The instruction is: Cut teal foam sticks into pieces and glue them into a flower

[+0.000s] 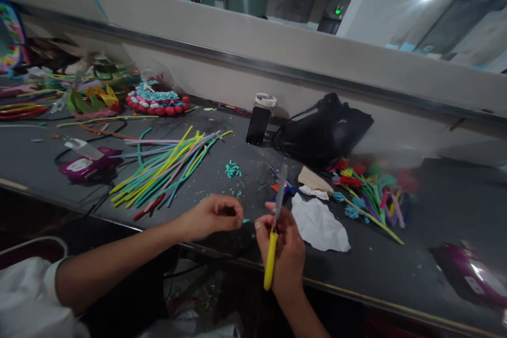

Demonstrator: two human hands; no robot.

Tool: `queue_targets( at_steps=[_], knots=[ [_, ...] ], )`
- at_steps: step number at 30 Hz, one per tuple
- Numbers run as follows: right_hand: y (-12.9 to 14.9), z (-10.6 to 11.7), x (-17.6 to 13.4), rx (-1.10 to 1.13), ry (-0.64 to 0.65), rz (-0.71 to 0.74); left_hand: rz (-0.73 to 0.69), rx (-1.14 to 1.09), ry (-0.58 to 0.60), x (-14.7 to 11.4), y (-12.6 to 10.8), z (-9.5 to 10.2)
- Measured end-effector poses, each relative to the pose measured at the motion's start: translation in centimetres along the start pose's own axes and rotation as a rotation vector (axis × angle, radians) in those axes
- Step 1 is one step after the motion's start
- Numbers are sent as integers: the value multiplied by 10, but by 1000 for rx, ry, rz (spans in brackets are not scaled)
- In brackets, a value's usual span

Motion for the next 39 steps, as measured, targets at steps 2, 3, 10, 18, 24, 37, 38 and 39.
queue_targets(
  at_steps=[2, 3, 10, 18, 24, 37, 38, 39],
  knots=[
    [0, 9, 2, -84, -86, 46, 82, -264, -90, 0, 4, 6],
    [1, 9, 1, -132, -103, 84, 90, -378, -131, 0, 4, 8],
    [-1, -24, -21, -237, 60, 235, 12, -742, -180, -5, -5, 4],
    [10, -30, -27, -201, 66, 307, 12, -752, -158, -11, -6, -4],
    [7, -31, -28, -200, 74, 309, 41, -762, -172, -12, -6, -8],
    [4, -33, -30, -177, 85, 266, 67, -823, -196, -10, 1, -10],
    [3, -33, -31, -182, 82, 266, 68, -825, -199, -10, 2, -10],
    [3, -33, -31, -185, 78, 262, 68, -827, -201, -10, 2, -10]
  ],
)
Point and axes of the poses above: each hand's wrist, its own x-axis towards the middle knuckle, its own z-axis out of the back of the hand, y = z × x, the point moved 9 cm from there along x, towards the middle knuckle, and after that the axes turned 6 degrees about -y, right-handed, at the moved point
